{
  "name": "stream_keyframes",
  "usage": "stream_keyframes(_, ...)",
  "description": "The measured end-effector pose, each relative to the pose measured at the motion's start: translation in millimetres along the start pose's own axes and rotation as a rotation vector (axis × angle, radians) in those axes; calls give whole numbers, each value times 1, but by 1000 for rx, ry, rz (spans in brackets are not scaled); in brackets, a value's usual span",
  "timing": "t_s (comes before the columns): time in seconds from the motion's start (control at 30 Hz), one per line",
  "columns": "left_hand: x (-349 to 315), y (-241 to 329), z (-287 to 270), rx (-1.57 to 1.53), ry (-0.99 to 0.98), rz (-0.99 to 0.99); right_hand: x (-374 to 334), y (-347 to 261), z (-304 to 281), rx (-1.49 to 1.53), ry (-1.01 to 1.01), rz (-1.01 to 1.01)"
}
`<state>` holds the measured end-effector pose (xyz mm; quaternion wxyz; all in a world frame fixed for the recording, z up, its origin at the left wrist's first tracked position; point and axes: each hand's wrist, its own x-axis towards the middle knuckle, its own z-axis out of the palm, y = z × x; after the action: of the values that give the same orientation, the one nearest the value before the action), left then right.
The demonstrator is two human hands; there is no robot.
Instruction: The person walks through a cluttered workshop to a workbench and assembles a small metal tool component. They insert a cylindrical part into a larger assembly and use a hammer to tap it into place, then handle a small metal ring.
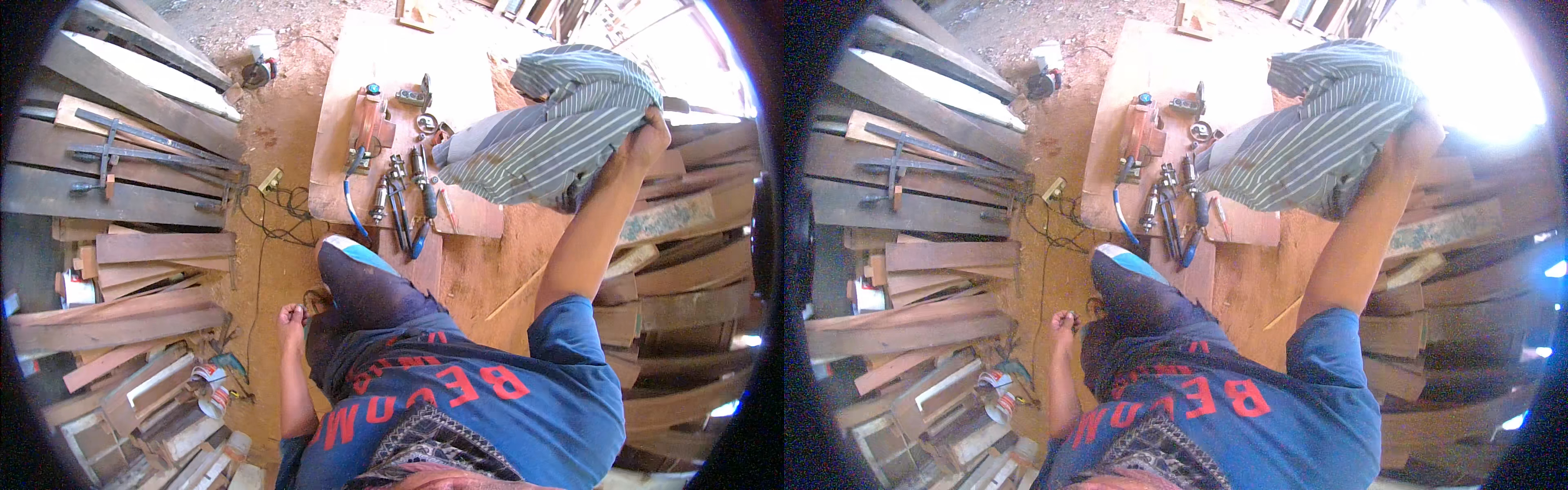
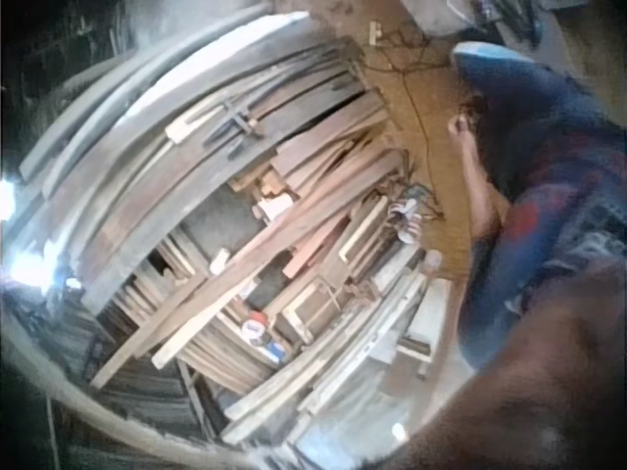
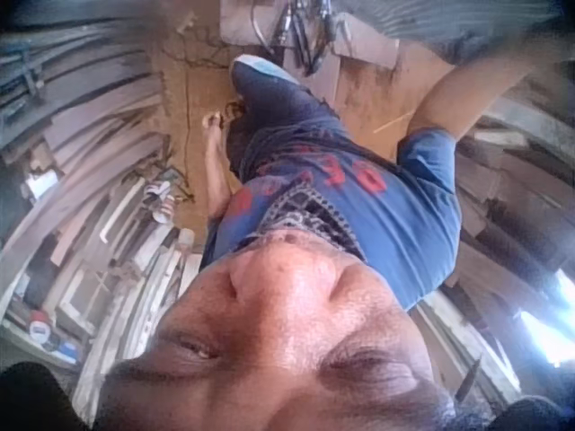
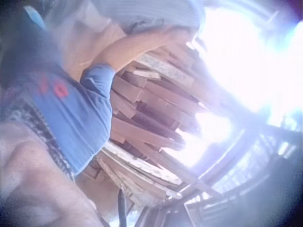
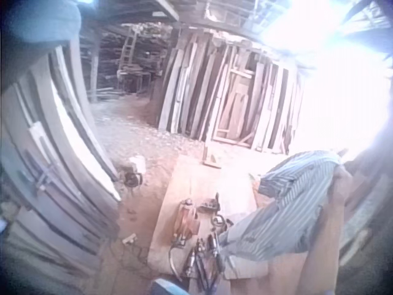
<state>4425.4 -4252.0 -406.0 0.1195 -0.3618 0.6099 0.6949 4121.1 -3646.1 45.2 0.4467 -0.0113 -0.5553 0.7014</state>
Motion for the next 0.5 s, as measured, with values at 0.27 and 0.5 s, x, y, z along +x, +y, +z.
stream_keyframes(0.27, -75, -5, 38, -169, 60, -277, 36, 90, -3, 231, -60, 182)
stream_keyframes(0.5, -81, -37, 38, -307, 96, -308, 99, 202, 7, 137, 162, 209)
